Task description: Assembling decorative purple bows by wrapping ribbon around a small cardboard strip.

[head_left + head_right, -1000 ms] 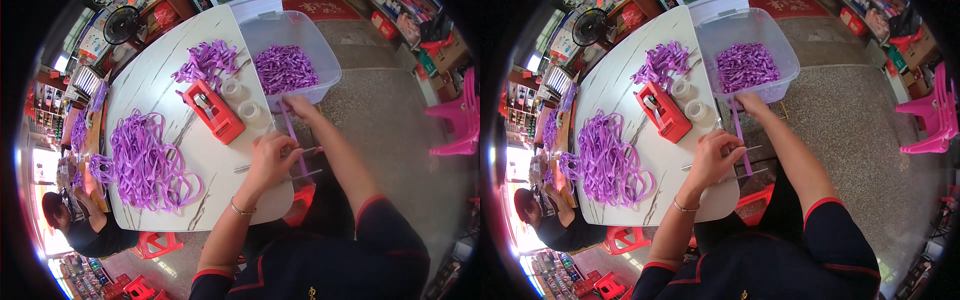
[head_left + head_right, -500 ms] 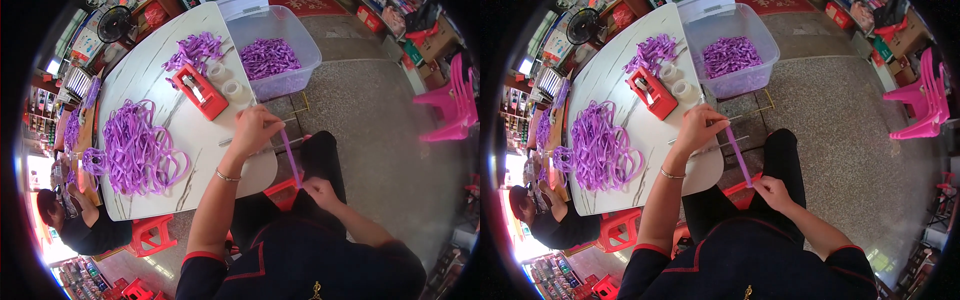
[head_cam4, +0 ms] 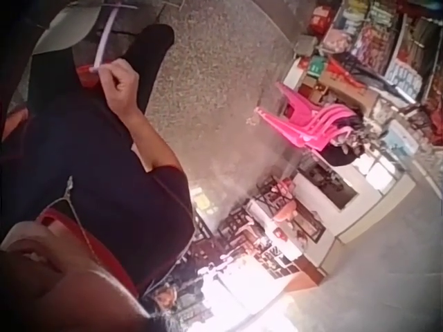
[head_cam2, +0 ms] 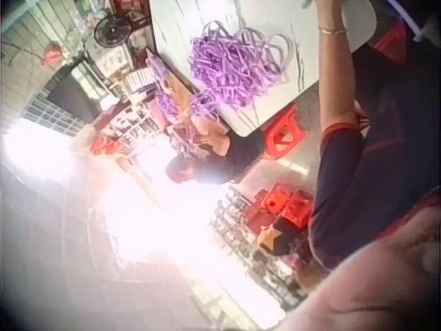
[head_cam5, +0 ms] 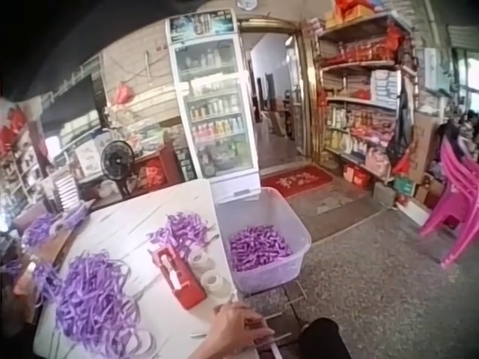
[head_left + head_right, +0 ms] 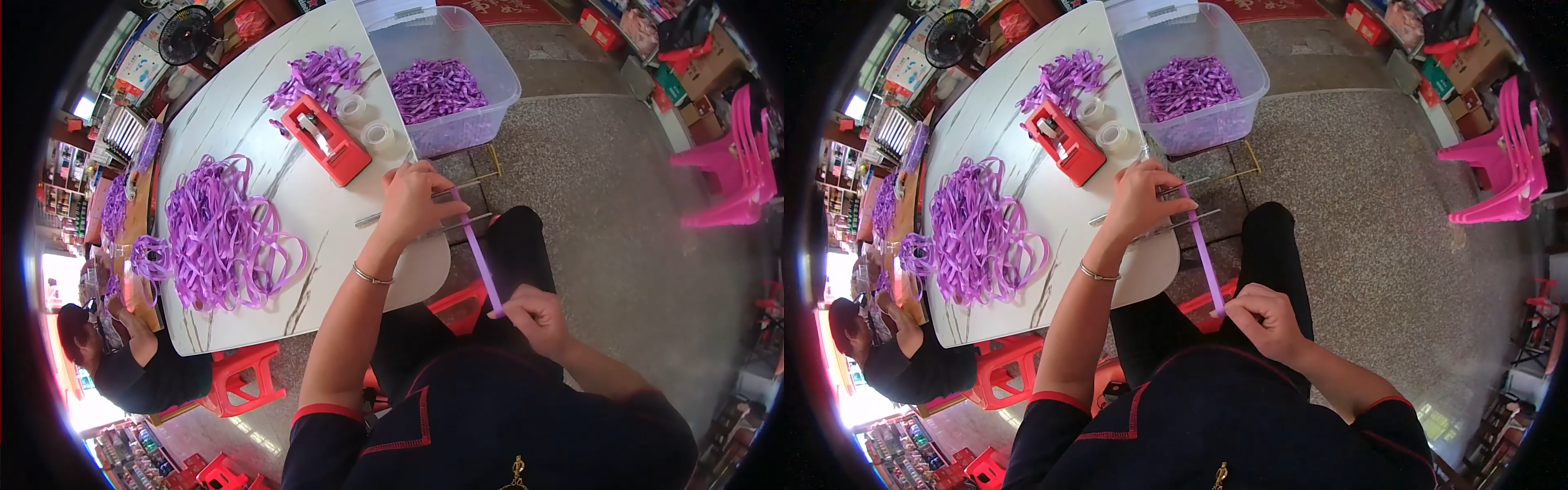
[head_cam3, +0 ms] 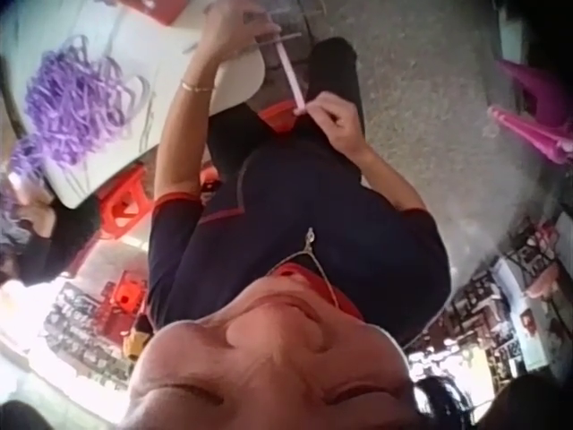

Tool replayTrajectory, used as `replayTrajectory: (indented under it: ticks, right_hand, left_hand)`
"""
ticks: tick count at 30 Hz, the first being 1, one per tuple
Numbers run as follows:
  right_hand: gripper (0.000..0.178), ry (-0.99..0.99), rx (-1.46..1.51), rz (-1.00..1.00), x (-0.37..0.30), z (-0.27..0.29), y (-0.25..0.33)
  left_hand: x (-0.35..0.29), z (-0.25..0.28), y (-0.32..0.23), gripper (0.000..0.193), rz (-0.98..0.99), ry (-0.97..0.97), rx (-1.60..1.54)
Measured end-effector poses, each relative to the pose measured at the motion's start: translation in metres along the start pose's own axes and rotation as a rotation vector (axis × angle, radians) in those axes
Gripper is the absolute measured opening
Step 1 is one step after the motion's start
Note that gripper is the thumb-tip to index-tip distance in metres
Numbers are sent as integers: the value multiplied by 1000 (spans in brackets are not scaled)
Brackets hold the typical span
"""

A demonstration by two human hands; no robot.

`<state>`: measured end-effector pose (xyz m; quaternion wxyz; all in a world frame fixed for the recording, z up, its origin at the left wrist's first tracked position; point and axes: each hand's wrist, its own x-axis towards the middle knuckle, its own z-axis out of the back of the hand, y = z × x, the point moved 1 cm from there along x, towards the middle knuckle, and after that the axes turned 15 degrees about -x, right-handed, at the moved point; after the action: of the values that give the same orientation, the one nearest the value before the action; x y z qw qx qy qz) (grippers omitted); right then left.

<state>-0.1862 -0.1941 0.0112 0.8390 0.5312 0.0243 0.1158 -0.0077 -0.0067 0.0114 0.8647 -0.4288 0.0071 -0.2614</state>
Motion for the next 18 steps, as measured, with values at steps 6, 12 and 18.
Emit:
replayTrajectory:
  ticks: [6,12,18]
  right_hand:
    - [15,16,6,54,46,25,39]
    - [24,-32,232,-56,141,29,35]
    - [27,120,438,-247,209,14,-14]
  left_hand:
    - [-5,0,4,33,-18,-9,23]
    - [-3,1,2,25,-146,-87,15]
    - [0,0,12,13,42,-137,-328]
